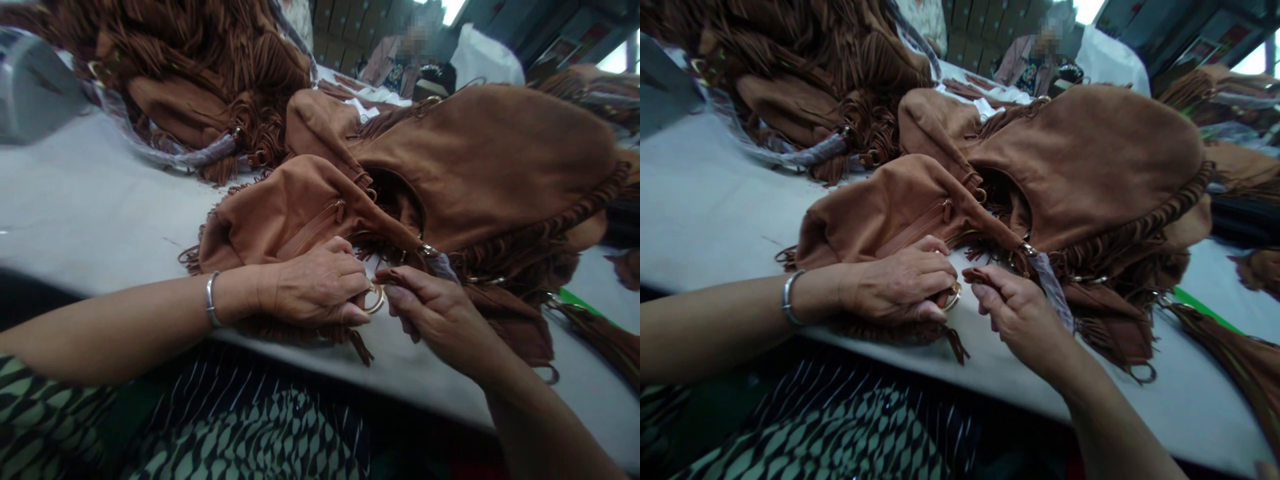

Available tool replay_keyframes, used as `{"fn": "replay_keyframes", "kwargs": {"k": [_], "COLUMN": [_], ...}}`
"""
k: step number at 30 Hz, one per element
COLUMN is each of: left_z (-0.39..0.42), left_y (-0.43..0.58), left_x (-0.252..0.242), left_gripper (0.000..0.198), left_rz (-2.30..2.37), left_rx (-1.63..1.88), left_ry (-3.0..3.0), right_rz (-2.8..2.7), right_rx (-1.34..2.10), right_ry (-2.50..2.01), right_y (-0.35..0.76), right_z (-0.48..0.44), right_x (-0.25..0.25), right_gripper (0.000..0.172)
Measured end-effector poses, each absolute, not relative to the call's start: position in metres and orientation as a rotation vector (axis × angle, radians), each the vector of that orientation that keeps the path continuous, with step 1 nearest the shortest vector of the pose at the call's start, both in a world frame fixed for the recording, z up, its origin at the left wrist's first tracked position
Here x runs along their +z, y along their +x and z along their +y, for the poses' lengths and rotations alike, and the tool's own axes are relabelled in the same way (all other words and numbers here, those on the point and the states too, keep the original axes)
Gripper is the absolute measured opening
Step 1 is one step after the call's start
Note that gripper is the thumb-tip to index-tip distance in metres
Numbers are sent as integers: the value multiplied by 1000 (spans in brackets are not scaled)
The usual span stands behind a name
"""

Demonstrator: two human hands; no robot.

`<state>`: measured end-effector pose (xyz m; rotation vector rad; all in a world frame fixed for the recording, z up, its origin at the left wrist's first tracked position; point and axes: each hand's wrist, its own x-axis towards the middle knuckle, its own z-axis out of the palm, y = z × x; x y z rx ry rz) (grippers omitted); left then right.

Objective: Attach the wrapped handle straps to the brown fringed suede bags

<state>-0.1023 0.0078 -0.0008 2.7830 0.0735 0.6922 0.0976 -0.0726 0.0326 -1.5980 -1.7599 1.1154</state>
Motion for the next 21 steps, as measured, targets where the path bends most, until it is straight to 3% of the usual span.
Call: {"fn": "replay_keyframes", "kwargs": {"k": [2,4,8,13,21], "left_z": [6,5,5,7,7], "left_y": [-103,-104,-105,-104,-102], "left_x": [-2,-3,-3,-2,-2], "left_gripper": [51,49,50,48,46], "left_rz": [59,47,47,50,40], "left_rx": [720,744,750,691,640], "left_ry": [2779,2778,2784,2772,2772], "right_rz": [-1969,-2067,-2079,-2056,-2301], "right_rx": [716,578,736,1130,593], "right_ry": [-1615,-1610,-1657,-1654,-1611], "right_y": [92,89,87,93,96], "right_z": [-77,-80,-82,-82,-80], "right_x": [32,31,35,47,45], "right_gripper": [18,20,21,38,24]}}
